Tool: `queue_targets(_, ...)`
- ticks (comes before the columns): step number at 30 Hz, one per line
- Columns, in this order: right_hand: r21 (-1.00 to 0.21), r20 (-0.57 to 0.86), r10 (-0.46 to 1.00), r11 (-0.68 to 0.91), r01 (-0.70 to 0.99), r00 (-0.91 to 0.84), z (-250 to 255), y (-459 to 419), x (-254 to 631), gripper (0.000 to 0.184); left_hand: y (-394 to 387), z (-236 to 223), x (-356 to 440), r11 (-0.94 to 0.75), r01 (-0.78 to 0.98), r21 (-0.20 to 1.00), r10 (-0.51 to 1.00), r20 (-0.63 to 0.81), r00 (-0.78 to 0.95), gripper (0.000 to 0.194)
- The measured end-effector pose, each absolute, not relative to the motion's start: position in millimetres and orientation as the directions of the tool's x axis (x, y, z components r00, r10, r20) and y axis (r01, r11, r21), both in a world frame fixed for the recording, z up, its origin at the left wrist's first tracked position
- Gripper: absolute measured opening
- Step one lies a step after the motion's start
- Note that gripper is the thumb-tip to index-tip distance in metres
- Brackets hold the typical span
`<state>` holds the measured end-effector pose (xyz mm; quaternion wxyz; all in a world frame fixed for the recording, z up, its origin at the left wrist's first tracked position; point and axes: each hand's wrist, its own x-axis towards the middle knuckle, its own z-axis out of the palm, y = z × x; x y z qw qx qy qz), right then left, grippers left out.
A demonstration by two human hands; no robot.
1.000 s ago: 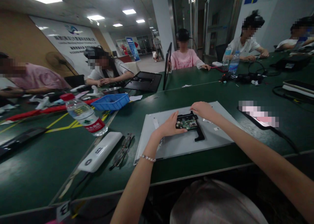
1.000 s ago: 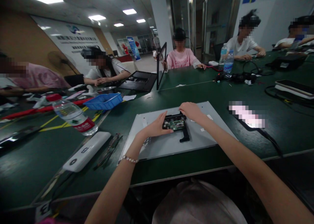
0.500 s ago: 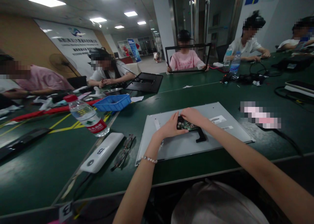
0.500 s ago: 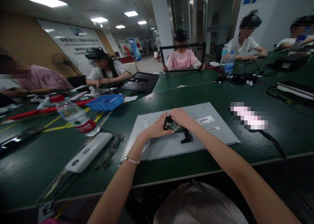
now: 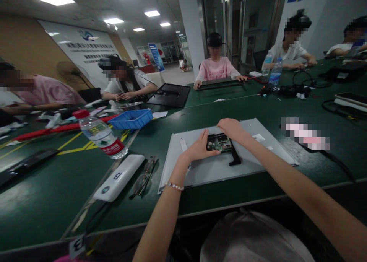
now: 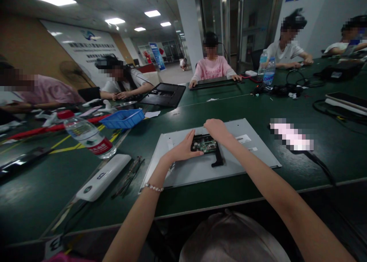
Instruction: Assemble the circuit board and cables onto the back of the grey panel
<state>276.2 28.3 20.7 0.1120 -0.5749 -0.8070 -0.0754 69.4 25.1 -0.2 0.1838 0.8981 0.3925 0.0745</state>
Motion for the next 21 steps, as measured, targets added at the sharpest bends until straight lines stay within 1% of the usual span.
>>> queue_targets(3,0.047,0.195,0.943,0.265,0.963,-0.269,22.3,26.8,297.9,0.028,23.7,2.8,69.4,-0.612,0.683,0.398,0.737,-0.027,0.676,0.114)
queue_targets(5,0.061,0.127,0.954,0.266,0.962,-0.272,20.0,23.5,311.3,0.027,22.8,5.1,69.4,-0.607,0.683,0.405,0.737,-0.032,0.675,0.114)
queue_targets(8,0.018,0.079,0.946,0.313,0.949,-0.314,14.3,16.2,326.5,0.024,22.5,7.1,68.5,-0.607,0.679,0.414,0.736,-0.031,0.676,0.115)
queue_targets(12,-0.094,0.104,0.931,0.359,0.929,-0.349,9.5,9.3,338.0,0.021,22.5,7.5,65.6,-0.625,0.661,0.416,0.724,-0.008,0.69,0.114)
queue_targets(14,-0.128,0.127,0.922,0.382,0.915,-0.366,8.2,9.5,341.9,0.022,22.2,8.4,64.1,-0.63,0.654,0.419,0.719,-0.004,0.695,0.113)
queue_targets(17,-0.136,0.175,0.894,0.437,0.889,-0.413,5.2,13.8,346.9,0.024,22.0,11.0,62.2,-0.619,0.661,0.424,0.726,-0.011,0.687,0.112)
queue_targets(21,-0.104,0.212,0.866,0.482,0.87,-0.454,0.3,20.3,348.8,0.022,23.8,13.3,59.6,-0.609,0.666,0.431,0.728,-0.031,0.685,0.113)
